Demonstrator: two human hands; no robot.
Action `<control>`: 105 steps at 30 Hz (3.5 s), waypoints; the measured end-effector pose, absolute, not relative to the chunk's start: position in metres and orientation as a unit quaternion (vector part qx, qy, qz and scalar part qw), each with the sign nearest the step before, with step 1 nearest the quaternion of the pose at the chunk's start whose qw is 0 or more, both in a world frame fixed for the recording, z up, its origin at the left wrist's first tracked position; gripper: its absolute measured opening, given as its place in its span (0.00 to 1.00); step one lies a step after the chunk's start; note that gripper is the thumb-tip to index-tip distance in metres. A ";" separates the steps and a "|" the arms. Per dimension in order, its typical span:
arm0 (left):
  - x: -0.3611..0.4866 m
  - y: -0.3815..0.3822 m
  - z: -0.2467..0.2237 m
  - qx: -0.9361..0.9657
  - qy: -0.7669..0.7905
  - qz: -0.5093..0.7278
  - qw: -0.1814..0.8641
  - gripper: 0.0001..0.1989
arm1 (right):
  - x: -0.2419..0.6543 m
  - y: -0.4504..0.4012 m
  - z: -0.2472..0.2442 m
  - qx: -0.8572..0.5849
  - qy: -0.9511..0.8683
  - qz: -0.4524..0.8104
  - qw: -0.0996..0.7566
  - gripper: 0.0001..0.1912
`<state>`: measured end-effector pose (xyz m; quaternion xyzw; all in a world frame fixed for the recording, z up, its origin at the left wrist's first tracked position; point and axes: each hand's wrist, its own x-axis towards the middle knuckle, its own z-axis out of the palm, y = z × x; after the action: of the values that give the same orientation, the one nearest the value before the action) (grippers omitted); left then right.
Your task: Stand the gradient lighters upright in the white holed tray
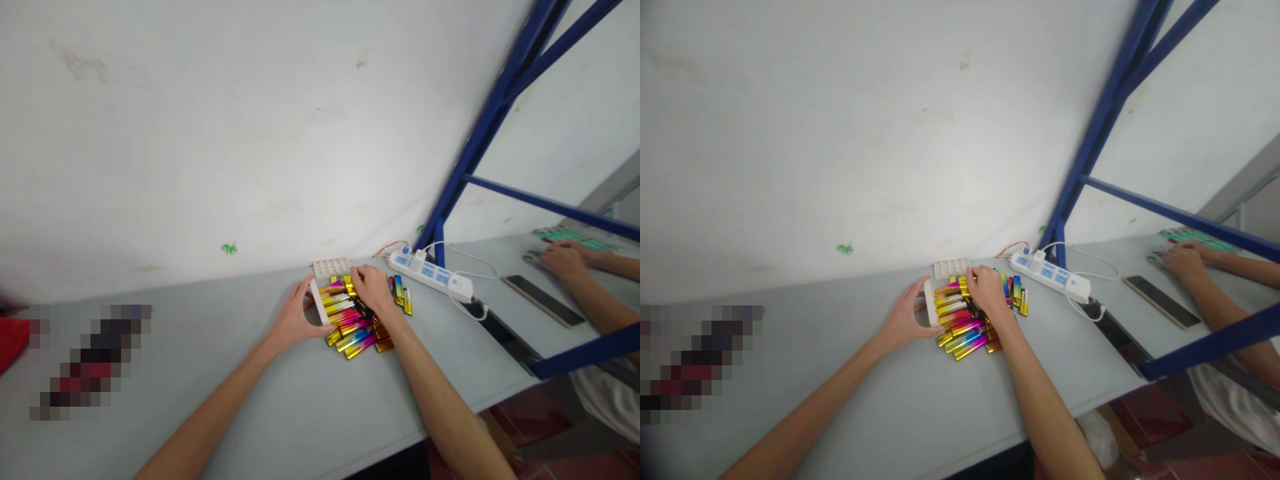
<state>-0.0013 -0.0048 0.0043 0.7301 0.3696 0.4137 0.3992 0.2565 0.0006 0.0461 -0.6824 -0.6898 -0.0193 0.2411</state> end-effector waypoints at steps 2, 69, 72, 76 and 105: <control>-0.001 -0.005 0.004 0.734 0.369 0.415 0.392 0.62 | 0.260 -0.003 0.045 -0.690 -0.685 -0.017 0.232 0.25; -0.003 -0.004 -0.001 0.741 0.375 0.430 0.354 0.62 | 0.206 -0.021 0.036 -0.590 -0.791 -0.057 0.152 0.17; -0.003 -0.004 -0.001 0.742 0.379 0.426 0.354 0.63 | 0.215 -0.020 0.041 -0.609 -0.778 -0.041 0.151 0.16; -0.005 -0.003 -0.004 0.731 0.379 0.430 0.370 0.65 | 0.229 -0.021 0.049 -0.625 -0.761 -0.005 0.173 0.16; -0.038 0.001 0.006 0.786 0.415 0.369 0.271 0.65 | 0.211 -0.037 0.039 -0.573 -0.790 -0.008 0.216 0.13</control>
<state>-0.0378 0.0010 0.0062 0.7861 0.4153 0.3691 0.2707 0.2107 -0.0369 0.0389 -0.5733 -0.7904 -0.0082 0.2157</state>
